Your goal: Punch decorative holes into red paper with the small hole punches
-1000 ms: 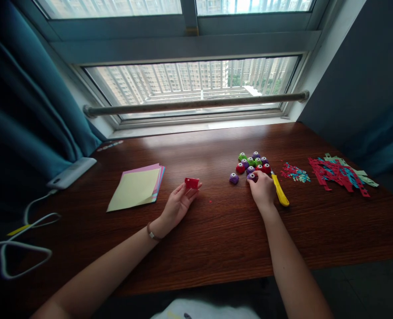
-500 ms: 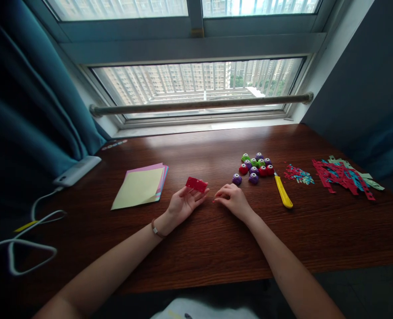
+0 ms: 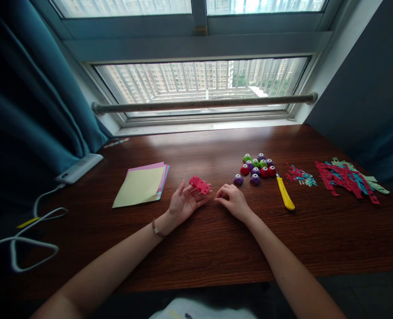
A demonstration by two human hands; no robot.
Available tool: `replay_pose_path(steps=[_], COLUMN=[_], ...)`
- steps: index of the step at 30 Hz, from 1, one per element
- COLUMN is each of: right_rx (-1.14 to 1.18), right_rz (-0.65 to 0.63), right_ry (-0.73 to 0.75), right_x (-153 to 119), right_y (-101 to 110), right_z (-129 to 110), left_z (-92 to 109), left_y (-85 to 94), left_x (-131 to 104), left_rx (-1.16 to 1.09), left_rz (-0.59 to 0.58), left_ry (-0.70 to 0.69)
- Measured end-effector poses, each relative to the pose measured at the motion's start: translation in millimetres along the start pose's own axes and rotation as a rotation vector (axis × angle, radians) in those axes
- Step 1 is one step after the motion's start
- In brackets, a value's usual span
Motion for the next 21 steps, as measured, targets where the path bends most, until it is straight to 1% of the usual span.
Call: replay_pose_path(steps=[3, 5, 7, 9, 12, 15, 17, 19, 21], right_rx=[0.3, 0.466, 0.54, 0.561, 0.564, 0.545, 0.478, 0.355, 0.195], right_rz=[0.05, 0.117, 0.21, 0.322, 0.499, 0.636, 0.699, 0.787, 0.859], right_ry=[-0.179, -0.276, -0.329, -0.333, -0.287, -0.25, -0.239, -0.245, -0.22], right_x=[1, 1, 2, 3, 4, 4, 2, -5, -15], right_y=[6, 13, 24, 41, 80, 130, 165, 202, 232], right_z=[12, 21, 28, 31, 33, 43, 61, 88, 114], left_z=[0, -1, -2, -3, -2, -1, -3, -5, -4], left_y=[-1.0, -1.4, -0.7, 1.0, 1.9, -0.1, -2.0, -3.5, -3.4], left_x=[-1, -1, -1, -1, -2, -4, -4, -4, -3], left_rx=[0.01, 0.024, 0.055, 0.112, 0.206, 0.226, 0.195, 0.172, 0.188], left_rz=[-0.012, -0.012, 0.001, 0.027, 0.049, 0.028, 0.0, -0.022, -0.019], left_ry=[0.001, 0.001, -0.002, -0.023, -0.08, -0.094, -0.062, -0.032, -0.048])
Point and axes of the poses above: each hand's wrist, its own x-axis towards the middle knuckle, its own y-axis out of the back of the hand, z = x × y, the point moved 10 cm from there along x, towards the middle knuckle, and after that the axes turned 11 degrees about z, right-handed, at the moved point
